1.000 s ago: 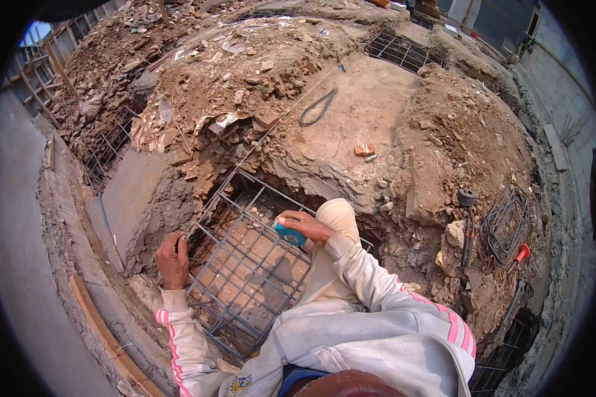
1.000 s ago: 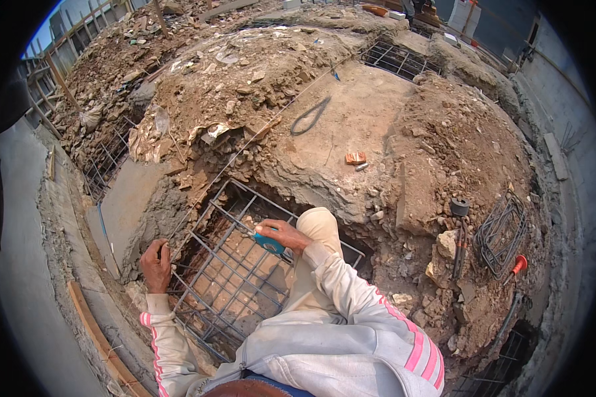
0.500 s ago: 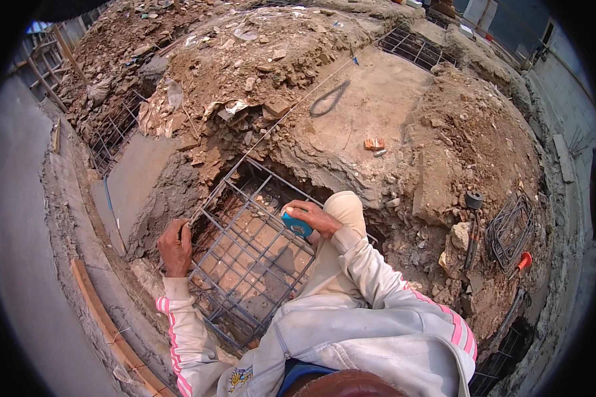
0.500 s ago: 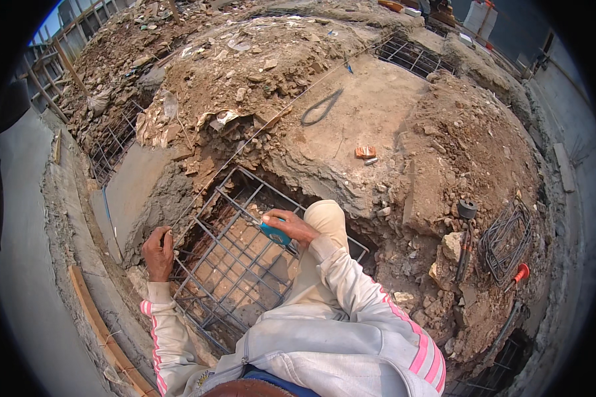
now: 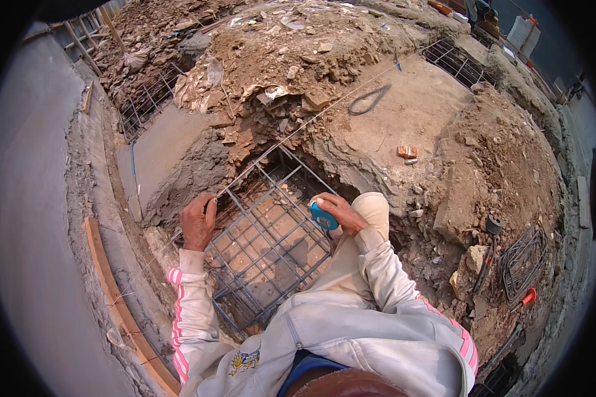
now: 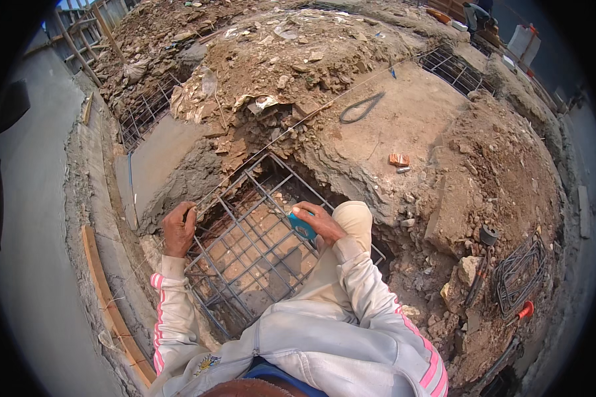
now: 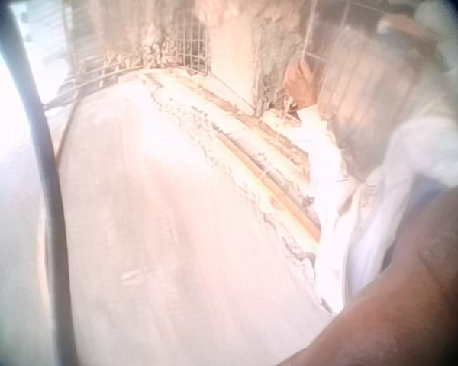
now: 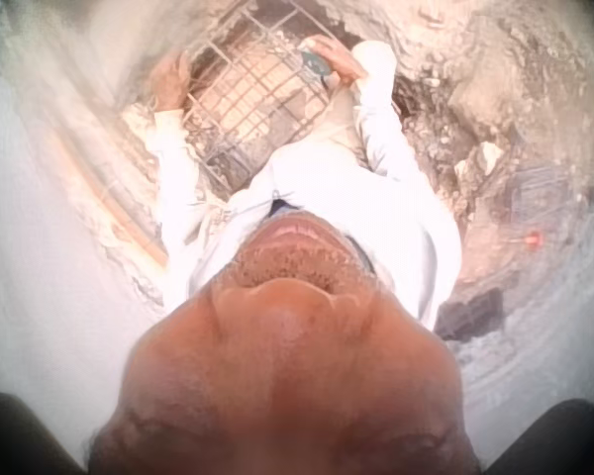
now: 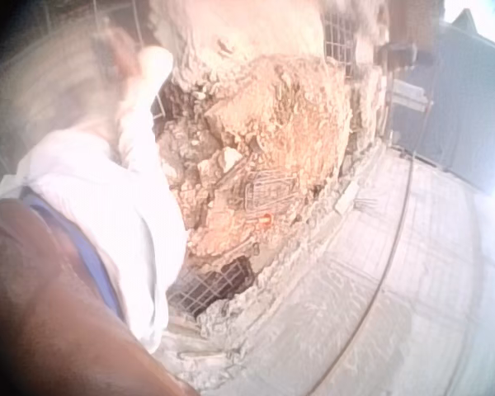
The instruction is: The person uses a tape measure to check the dimensions of a concrete wall and rebar reinforcement at a construction site.
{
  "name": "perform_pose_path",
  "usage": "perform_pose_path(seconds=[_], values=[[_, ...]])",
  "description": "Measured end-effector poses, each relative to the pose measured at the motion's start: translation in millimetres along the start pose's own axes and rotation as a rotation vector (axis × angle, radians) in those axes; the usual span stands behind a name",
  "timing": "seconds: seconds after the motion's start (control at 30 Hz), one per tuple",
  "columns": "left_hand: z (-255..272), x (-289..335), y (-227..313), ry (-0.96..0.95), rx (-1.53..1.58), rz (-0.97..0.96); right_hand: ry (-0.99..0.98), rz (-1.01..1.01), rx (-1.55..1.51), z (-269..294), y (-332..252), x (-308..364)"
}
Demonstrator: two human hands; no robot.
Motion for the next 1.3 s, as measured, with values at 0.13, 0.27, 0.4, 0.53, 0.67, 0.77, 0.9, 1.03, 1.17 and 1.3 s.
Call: perform_pose_path(seconds=[0.13,0.27,0.4,0.53,0.67,0.77,0.9,1.03,1.17,1.3], values=[[0,-1,1,-0.014,-0.005,-0.011,0.008,0.028,-0.002,0,-10,4],[0,0,0,0.012,-0.005,-0.028,-0.002,0.009,-0.073,-4,-10,4],[2,1,1,0.001,-0.028,0.0,-0.016,-0.03,-0.09,-5,-6,2],[2,0,-1,0.019,-0.03,-0.017,-0.018,-0.04,-0.121,-5,-9,3],[0,-1,-3,-0.012,-0.007,0.021,-0.022,-0.039,-0.116,-5,-12,3],[1,-1,-4,-0.011,0.0,0.015,-0.036,0.01,-0.069,-4,-12,0],[4,-1,0,0.006,0.016,-0.002,-0.032,0.03,-0.055,-4,-7,-2],[2,0,-1,-0.001,0.007,-0.019,-0.025,0.019,-0.074,-6,-10,0],[2,-1,1,-0.013,0.002,-0.023,-0.021,-0.014,-0.127,-5,-6,0],[-1,1,-5,0.005,-0.018,-0.042,-0.033,-0.009,-0.096,-13,-31,3]])
Point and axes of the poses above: each hand's wrist, its own x-axis away from the middle knuckle, its own z-axis out of the back of the hand, y = z × x, the point moved 5 cm from there along -x, towards the middle knuckle, and after that the axes turned 13 degrees about z, right-handed, at the moved point
